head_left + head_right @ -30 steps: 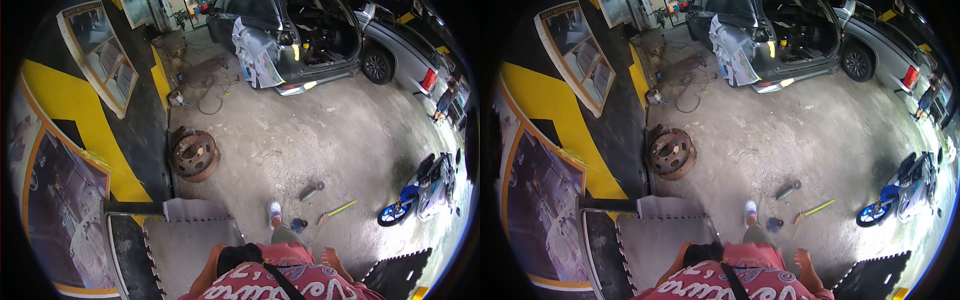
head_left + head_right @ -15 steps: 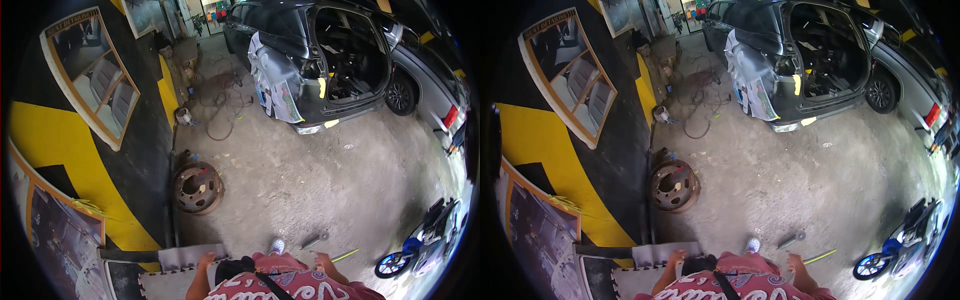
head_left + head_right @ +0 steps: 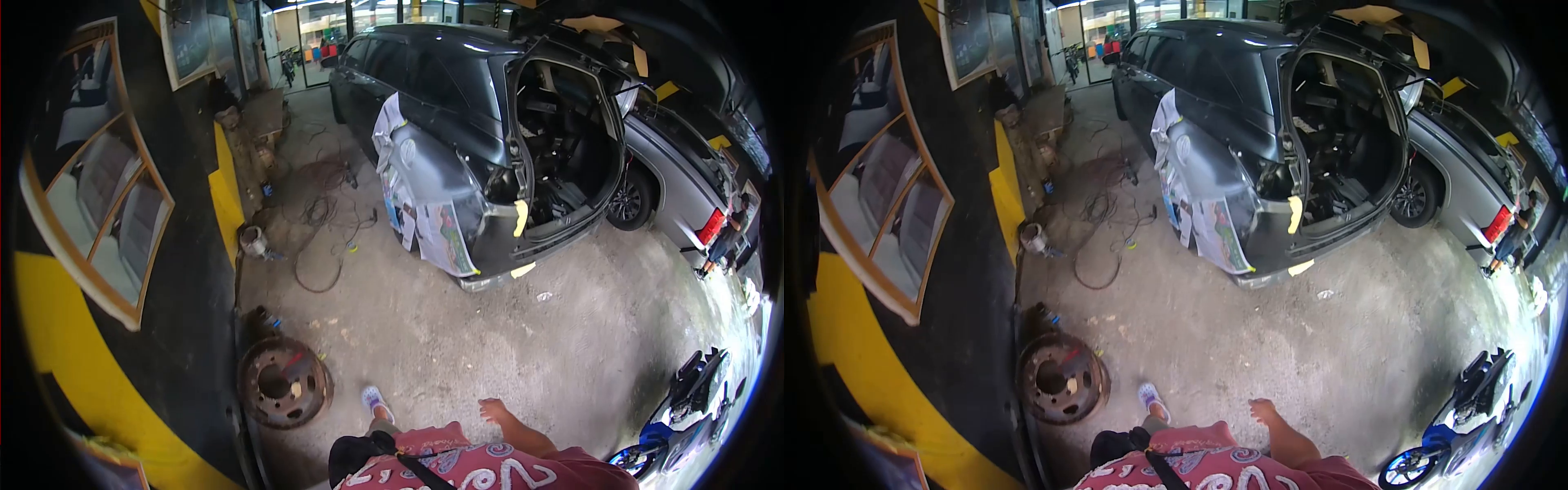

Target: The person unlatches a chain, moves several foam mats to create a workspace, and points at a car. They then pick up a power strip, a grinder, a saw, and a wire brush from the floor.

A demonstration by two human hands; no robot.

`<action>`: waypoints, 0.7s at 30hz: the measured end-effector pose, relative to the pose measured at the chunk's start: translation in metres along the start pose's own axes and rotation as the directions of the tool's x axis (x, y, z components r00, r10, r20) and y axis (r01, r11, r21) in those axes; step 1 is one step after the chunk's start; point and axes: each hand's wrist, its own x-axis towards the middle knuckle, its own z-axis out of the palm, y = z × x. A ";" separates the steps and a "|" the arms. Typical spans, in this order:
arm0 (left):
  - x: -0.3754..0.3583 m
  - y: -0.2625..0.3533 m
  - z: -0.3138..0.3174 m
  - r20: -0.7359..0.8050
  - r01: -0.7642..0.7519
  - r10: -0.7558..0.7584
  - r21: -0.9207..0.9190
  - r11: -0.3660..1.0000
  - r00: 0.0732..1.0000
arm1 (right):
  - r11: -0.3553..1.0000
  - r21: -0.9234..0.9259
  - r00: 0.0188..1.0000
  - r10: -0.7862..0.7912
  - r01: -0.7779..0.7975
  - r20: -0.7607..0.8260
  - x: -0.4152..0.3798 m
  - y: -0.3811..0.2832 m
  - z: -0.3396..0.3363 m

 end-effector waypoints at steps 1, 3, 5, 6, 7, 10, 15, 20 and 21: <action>0.021 0.020 -0.015 0.004 0.001 -0.001 -0.011 1.000 1.000 | 1.000 0.015 1.000 -0.005 0.006 -0.010 0.007 -0.012 0.015; 0.064 0.062 -0.047 0.006 -0.001 0.001 -0.045 0.999 1.000 | 0.992 -0.064 0.986 0.114 -0.107 0.120 0.024 -0.041 0.040; 0.111 0.098 -0.085 -0.011 -0.014 0.013 -0.091 0.996 1.000 | 0.975 -0.193 0.986 0.131 -0.111 0.098 0.032 -0.078 0.067; 0.138 0.119 -0.108 -0.023 -0.032 0.030 -0.125 0.992 0.999 | 0.936 -0.333 0.986 0.146 -0.111 0.081 0.032 -0.099 0.078; 0.164 0.138 -0.131 -0.040 -0.048 0.041 -0.169 0.985 0.998 | 0.848 -0.529 0.982 0.115 -0.018 0.151 0.028 -0.136 0.082; 0.254 0.194 -0.215 -0.130 -0.102 0.049 -0.440 0.892 0.990 | 0.644 -0.739 0.971 -0.231 0.197 0.057 0.052 -0.231 0.091; 0.382 0.356 -0.331 -0.335 -0.265 0.047 -0.643 0.718 0.941 | 0.547 -0.812 0.750 -0.620 0.202 -0.231 0.024 -0.514 0.041; 0.451 0.466 -0.343 -0.357 -0.357 0.191 -0.486 0.798 0.914 | 0.467 -0.860 0.203 -0.880 0.206 -0.429 -0.047 -0.813 -0.052; 0.471 0.454 -0.334 -0.275 -0.490 0.405 -0.470 0.734 0.872 | 0.512 -0.834 0.120 -0.859 0.205 -0.498 -0.057 -0.860 -0.067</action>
